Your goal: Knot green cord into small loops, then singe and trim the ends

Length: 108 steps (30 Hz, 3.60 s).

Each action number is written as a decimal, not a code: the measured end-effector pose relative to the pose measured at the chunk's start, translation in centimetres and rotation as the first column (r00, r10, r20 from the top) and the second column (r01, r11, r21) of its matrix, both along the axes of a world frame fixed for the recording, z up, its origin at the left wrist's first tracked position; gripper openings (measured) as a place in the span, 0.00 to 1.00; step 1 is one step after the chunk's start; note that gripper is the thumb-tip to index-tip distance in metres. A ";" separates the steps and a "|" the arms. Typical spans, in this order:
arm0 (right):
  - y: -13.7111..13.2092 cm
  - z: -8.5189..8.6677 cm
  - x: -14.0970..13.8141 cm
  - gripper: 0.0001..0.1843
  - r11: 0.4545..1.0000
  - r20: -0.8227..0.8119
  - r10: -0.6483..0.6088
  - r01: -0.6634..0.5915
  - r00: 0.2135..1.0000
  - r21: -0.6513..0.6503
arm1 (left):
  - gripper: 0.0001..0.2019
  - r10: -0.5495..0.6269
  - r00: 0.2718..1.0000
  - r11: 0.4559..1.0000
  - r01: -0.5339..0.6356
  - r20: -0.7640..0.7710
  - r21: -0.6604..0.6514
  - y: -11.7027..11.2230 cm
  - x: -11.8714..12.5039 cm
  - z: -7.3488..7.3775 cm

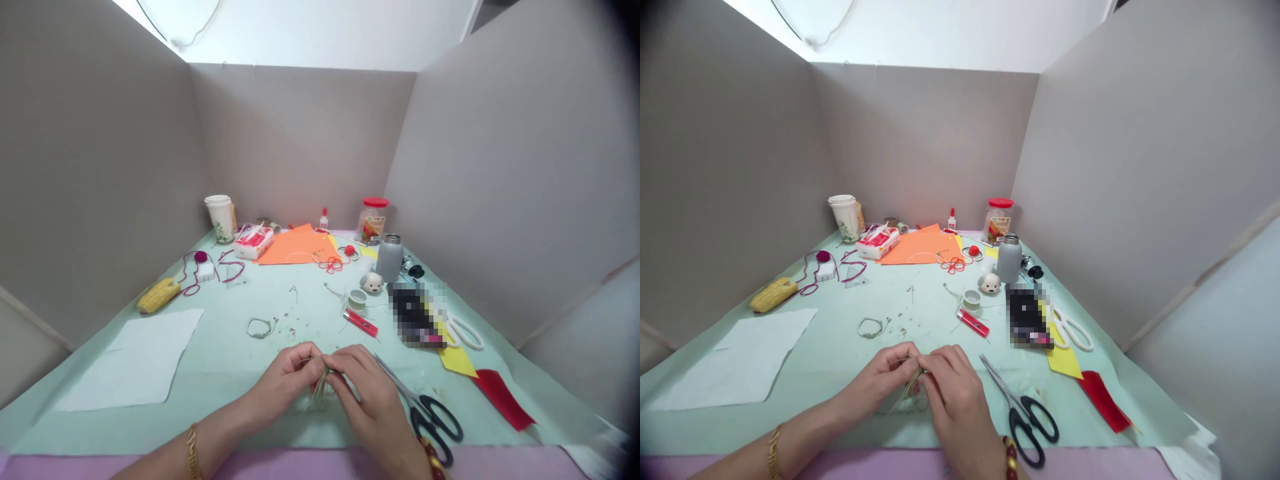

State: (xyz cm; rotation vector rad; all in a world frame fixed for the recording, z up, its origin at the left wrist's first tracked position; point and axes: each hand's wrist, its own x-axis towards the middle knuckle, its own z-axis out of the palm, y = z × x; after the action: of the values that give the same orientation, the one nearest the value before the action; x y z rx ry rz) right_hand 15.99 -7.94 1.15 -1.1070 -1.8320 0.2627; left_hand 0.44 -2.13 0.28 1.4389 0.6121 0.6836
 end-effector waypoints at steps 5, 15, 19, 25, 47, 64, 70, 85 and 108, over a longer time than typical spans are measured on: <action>-0.1 0.1 0.0 0.12 0.999 0.004 -0.032 0.032 0.999 0.004 | 0.18 0.030 0.998 0.998 -0.026 -0.055 0.057 -0.1 -0.2 0.1; -0.1 -0.3 -0.5 0.11 0.999 0.040 -0.048 0.047 0.998 0.017 | 0.17 0.031 0.992 0.995 -0.018 -0.123 0.102 -0.3 -0.2 0.4; -0.1 -0.4 -0.4 0.09 0.997 0.000 -0.073 0.073 0.997 -0.023 | 0.15 -0.018 0.993 0.992 0.032 -0.121 0.119 -0.3 -0.2 0.2; 0.0 -0.2 -0.3 0.07 0.989 -0.103 -0.127 0.118 0.987 -0.090 | 0.16 0.374 0.923 0.744 -0.238 -0.093 0.624 -0.7 -0.5 -0.1; -0.2 0.5 -0.4 0.08 0.953 -0.273 -0.073 -0.014 0.959 -0.304 | 0.09 0.339 0.930 0.612 -0.105 -0.140 0.784 0.1 -0.7 -0.2; 0.0 0.0 -0.3 0.07 0.960 -0.244 -0.091 0.020 0.966 -0.279 | 0.11 0.238 0.944 0.578 0.052 -0.229 0.815 -0.5 -0.6 0.5; 0.2 0.3 0.1 0.08 0.972 -0.150 -0.098 0.063 0.984 -0.227 | 0.14 0.230 0.950 0.725 -0.022 -0.212 0.688 -0.9 -0.4 0.4; 0.1 0.7 0.7 0.20 0.992 0.248 0.106 -0.119 0.963 0.038 | 0.11 0.286 0.953 0.592 -0.093 -0.101 0.800 -0.1 0.0 -0.8; -1.4 1.4 -2.2 0.12 0.812 0.289 -0.096 -0.092 0.953 0.576 | 0.08 0.314 0.946 0.611 -0.138 -0.078 0.780 -0.2 -0.8 0.1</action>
State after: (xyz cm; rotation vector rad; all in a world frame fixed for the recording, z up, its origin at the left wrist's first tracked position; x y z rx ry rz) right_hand 13.82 -9.36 2.55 -0.7292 -1.9830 -0.4878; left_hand -0.34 -2.37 0.38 2.2886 0.7137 1.0897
